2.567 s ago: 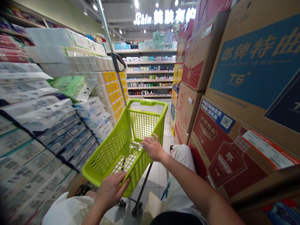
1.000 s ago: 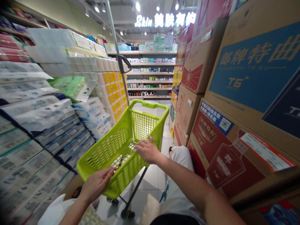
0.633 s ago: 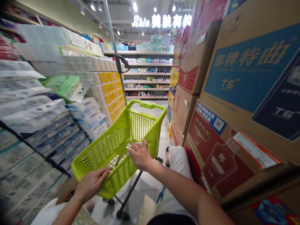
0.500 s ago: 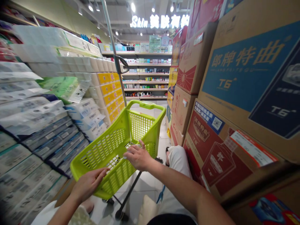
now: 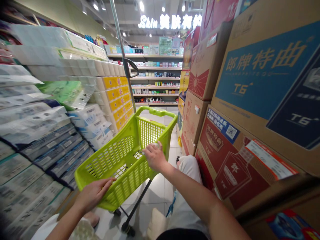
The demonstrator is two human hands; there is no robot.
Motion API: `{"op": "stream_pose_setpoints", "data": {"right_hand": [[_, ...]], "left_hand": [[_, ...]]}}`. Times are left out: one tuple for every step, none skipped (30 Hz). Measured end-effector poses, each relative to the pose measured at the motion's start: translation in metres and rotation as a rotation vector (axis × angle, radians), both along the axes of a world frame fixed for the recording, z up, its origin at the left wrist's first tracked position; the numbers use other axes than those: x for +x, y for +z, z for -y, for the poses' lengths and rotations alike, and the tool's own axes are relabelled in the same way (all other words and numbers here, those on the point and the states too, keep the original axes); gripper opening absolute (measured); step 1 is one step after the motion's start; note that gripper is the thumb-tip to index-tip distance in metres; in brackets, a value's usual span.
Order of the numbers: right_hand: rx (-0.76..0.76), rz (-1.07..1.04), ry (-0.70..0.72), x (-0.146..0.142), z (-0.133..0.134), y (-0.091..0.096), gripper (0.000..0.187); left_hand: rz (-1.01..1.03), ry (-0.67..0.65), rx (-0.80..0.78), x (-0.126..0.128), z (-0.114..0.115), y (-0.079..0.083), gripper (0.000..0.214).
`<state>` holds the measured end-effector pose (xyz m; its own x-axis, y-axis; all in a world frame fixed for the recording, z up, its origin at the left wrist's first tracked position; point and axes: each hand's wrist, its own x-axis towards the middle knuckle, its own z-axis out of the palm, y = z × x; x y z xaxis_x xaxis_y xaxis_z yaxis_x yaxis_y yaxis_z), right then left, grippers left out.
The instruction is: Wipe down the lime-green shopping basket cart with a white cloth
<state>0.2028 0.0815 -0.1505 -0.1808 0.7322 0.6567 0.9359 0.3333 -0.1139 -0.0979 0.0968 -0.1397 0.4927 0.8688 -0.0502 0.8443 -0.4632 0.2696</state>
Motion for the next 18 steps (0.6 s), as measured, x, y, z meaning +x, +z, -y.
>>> {"op": "stream_pose_setpoints", "data": {"right_hand": [[-0.002, 0.015, 0.054, -0.010, 0.002, -0.005, 0.027], [-0.006, 0.036, 0.108, -0.018, 0.005, -0.009, 0.027], [-0.012, 0.061, 0.156, -0.022, 0.006, -0.010, 0.028], [-0.019, 0.088, 0.194, -0.022, 0.007, -0.009, 0.030], [-0.027, 0.116, 0.220, -0.019, 0.007, -0.007, 0.031], [-0.034, 0.142, 0.233, -0.012, 0.006, -0.002, 0.032], [-0.041, 0.165, 0.233, -0.002, 0.005, 0.003, 0.033], [-0.048, 0.183, 0.222, 0.009, 0.003, 0.010, 0.034], [-0.053, 0.195, 0.201, 0.022, 0.000, 0.016, 0.033], [-0.055, 0.204, 0.176, 0.035, -0.002, 0.022, 0.033], [-0.057, 0.212, 0.147, 0.047, -0.005, 0.028, 0.032], [-0.057, 0.219, 0.116, 0.059, -0.009, 0.033, 0.032], [-0.056, 0.221, 0.080, 0.069, -0.012, 0.038, 0.032], [-0.054, 0.218, 0.042, 0.079, -0.015, 0.041, 0.032], [-0.051, 0.211, 0.004, 0.086, -0.018, 0.044, 0.032], [-0.049, 0.203, -0.027, 0.092, -0.020, 0.046, 0.032], [-0.049, 0.193, -0.051, 0.097, -0.023, 0.047, 0.032], [-0.049, 0.183, -0.068, 0.100, -0.024, 0.047, 0.032]], "left_hand": [[-0.004, -0.005, 0.001, 0.000, 0.000, 0.001, 0.051], [-0.008, -0.008, 0.000, 0.000, 0.001, 0.002, 0.051], [-0.013, -0.009, -0.003, 0.000, 0.001, 0.003, 0.051], [-0.018, -0.010, -0.004, -0.001, 0.001, 0.004, 0.052], [-0.022, -0.011, -0.006, -0.001, 0.001, 0.005, 0.052], [-0.023, -0.013, -0.006, -0.001, 0.000, 0.005, 0.052], [-0.022, -0.014, -0.006, -0.002, 0.000, 0.006, 0.052], [-0.017, -0.015, -0.003, -0.002, 0.000, 0.006, 0.052], [-0.011, -0.016, -0.002, -0.003, 0.000, 0.005, 0.052], [-0.005, -0.016, -0.002, -0.003, 0.000, 0.005, 0.052], [0.001, -0.018, -0.001, -0.003, -0.001, 0.004, 0.052], [0.006, -0.021, 0.000, -0.003, -0.001, 0.004, 0.052], [0.011, -0.023, 0.002, -0.004, -0.001, 0.003, 0.053], [0.014, -0.025, 0.005, -0.004, -0.001, 0.003, 0.053], [0.020, -0.028, 0.008, -0.004, -0.001, 0.002, 0.053], [0.028, -0.030, 0.013, -0.004, -0.002, 0.002, 0.053], [0.038, -0.033, 0.020, -0.004, -0.003, 0.001, 0.052], [0.048, -0.035, 0.027, -0.005, -0.004, 0.001, 0.051]]}}
